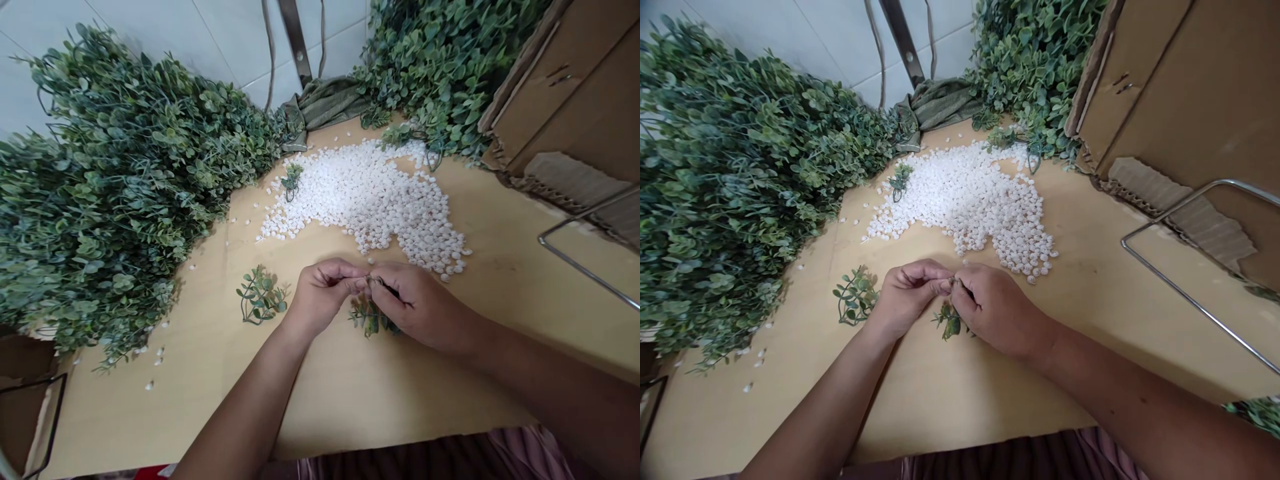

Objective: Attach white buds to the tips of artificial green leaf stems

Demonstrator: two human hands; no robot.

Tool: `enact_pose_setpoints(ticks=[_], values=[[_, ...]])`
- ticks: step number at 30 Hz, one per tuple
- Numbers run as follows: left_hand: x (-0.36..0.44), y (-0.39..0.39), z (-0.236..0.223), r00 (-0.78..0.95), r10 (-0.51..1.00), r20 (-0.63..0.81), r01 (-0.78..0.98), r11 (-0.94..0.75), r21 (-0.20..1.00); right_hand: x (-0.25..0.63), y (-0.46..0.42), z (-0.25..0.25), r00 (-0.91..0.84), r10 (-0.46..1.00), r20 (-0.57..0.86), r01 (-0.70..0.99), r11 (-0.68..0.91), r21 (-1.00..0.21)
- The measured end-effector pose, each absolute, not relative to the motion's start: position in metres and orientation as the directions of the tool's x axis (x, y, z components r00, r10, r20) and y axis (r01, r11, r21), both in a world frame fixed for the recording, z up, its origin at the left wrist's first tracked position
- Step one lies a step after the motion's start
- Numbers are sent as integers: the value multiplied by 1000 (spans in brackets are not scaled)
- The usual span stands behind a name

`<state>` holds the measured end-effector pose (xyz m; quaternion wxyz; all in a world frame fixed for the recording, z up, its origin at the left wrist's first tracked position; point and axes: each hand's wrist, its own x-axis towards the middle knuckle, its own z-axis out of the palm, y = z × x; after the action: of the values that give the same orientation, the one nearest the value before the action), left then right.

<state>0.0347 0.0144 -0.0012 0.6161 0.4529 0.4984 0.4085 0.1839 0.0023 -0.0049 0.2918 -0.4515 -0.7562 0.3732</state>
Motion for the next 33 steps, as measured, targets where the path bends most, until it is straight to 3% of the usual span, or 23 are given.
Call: enact_pose_setpoints(ticks=[8,15,24,33], values=[[35,17,2,217,952,-215,-45,229,972,186,4,-8,-409,910,75,495,290,-819],[31,16,5,174,945,-276,-36,286,957,188,7,-6,-443,896,8,440,225,-869],[37,14,6,156,959,-237,7,238,971,186,7,-6,-417,908,49,518,281,-808],[34,10,6,180,953,-244,-74,260,963,187,7,-10,-391,918,58,434,240,-868]])
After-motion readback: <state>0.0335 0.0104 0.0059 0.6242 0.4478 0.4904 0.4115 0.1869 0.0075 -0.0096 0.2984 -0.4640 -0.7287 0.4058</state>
